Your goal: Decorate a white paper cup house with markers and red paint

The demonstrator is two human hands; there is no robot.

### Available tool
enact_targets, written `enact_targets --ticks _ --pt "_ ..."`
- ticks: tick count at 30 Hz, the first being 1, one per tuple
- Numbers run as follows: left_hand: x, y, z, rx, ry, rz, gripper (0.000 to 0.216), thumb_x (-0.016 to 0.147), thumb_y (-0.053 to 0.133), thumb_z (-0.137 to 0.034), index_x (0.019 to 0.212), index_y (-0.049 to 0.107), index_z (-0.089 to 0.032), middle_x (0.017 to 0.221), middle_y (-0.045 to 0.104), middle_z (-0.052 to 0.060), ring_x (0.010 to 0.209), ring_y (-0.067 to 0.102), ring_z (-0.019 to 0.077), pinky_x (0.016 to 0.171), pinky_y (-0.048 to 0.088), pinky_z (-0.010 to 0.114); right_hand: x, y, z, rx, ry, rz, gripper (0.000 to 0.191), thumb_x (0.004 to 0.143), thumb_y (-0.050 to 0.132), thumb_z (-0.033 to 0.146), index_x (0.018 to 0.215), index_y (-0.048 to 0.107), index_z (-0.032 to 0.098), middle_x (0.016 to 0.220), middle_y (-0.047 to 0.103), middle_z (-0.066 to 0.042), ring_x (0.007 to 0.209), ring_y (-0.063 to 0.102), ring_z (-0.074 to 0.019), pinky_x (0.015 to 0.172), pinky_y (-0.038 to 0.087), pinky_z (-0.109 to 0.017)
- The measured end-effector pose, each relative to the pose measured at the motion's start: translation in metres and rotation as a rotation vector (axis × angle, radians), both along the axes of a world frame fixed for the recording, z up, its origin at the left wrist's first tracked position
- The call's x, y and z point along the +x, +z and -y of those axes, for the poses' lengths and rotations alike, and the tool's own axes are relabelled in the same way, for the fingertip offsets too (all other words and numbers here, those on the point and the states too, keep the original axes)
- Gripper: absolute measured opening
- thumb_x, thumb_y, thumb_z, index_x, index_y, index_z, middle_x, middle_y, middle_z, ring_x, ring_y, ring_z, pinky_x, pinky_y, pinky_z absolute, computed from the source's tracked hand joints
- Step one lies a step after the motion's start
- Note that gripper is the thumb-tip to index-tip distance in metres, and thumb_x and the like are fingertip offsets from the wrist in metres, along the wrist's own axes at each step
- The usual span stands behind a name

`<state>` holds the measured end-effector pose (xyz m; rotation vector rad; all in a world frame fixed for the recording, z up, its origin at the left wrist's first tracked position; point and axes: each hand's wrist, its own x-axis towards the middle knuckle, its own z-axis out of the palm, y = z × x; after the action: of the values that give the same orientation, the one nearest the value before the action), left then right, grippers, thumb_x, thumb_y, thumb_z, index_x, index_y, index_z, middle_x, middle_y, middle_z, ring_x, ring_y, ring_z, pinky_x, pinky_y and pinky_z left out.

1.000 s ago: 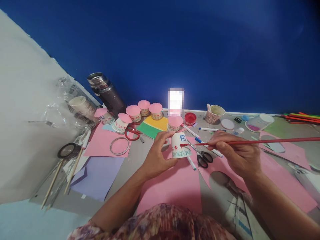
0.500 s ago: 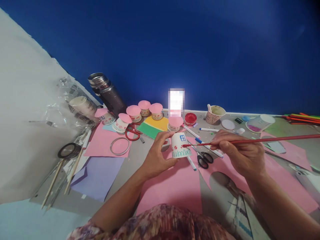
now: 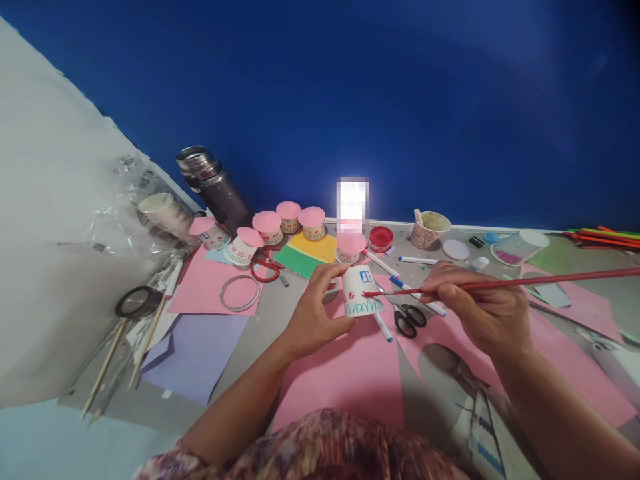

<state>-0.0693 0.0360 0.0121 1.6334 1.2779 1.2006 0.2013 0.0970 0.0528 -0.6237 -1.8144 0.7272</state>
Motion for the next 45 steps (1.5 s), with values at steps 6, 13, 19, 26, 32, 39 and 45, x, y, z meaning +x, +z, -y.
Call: enact_targets --ticks 6,13,19,26,32,39,45 --pt "0.0 -0.002 0.0 0.007 -0.002 -0.003 0.08 0.073 0.084 -0.015 0.145 0.056 -0.037 0.148 0.054 0.006 0.139 0.056 0.0299 0.114 0.054 0.05 0.0 0.0 0.0 -0.016 -0.052 -0.009 0.021 0.104 0.065 0.022 0.093 0.083 0.027 0.075 0.078 -0.001 0.074 0.074 -0.0195 0.069 0.059 -0.033" --pt "0.0 0.0 0.0 -0.006 -0.004 0.006 0.08 0.072 0.083 -0.015 0.144 0.057 -0.037 0.147 0.054 0.007 0.14 0.055 0.0306 0.115 0.052 0.051 0.0 -0.001 -0.002 -0.006 -0.052 0.009 0.021 0.104 0.065 0.022 0.094 0.083 0.027 0.074 0.078 -0.001 0.072 0.073 -0.0192 0.067 0.058 -0.033" --pt "0.0 0.0 0.0 -0.014 -0.008 0.024 0.078 0.074 0.083 -0.018 0.145 0.057 -0.036 0.147 0.053 0.008 0.14 0.055 0.0312 0.116 0.051 0.053 0.004 -0.004 -0.002 -0.008 -0.045 -0.025 0.02 0.104 0.064 0.019 0.097 0.082 0.026 0.076 0.076 -0.001 0.075 0.07 -0.0187 0.068 0.055 -0.033" --pt "0.001 0.001 0.001 -0.005 -0.01 -0.015 0.078 0.074 0.083 -0.017 0.145 0.056 -0.036 0.147 0.053 0.008 0.139 0.055 0.03 0.115 0.052 0.052 0.003 -0.003 -0.002 -0.002 -0.035 -0.027 0.021 0.104 0.063 0.018 0.097 0.082 0.026 0.077 0.077 -0.001 0.075 0.07 -0.0185 0.069 0.056 -0.034" --pt "0.005 0.003 0.002 0.023 0.003 -0.065 0.075 0.075 0.083 -0.018 0.142 0.055 -0.035 0.143 0.055 0.007 0.134 0.057 0.0277 0.111 0.056 0.049 -0.002 0.002 0.001 0.052 -0.016 0.041 0.024 0.103 0.063 0.015 0.097 0.082 0.027 0.074 0.078 0.0 0.071 0.073 -0.0192 0.068 0.059 -0.033" --pt "0.005 0.005 0.002 0.029 -0.001 -0.088 0.071 0.076 0.083 -0.02 0.139 0.056 -0.033 0.14 0.055 0.007 0.133 0.057 0.0272 0.11 0.056 0.048 -0.004 0.005 0.001 0.069 -0.005 0.07 0.024 0.101 0.063 0.013 0.094 0.081 0.027 0.076 0.079 0.0 0.07 0.075 -0.0191 0.068 0.06 -0.033" --pt "0.004 0.007 0.003 0.013 -0.009 -0.1 0.073 0.074 0.082 -0.016 0.14 0.056 -0.034 0.141 0.055 0.007 0.134 0.057 0.0283 0.111 0.055 0.049 -0.001 0.001 0.001 0.014 -0.01 -0.003 0.022 0.104 0.064 0.019 0.099 0.083 0.028 0.076 0.078 -0.001 0.073 0.073 -0.0209 0.072 0.059 -0.038"
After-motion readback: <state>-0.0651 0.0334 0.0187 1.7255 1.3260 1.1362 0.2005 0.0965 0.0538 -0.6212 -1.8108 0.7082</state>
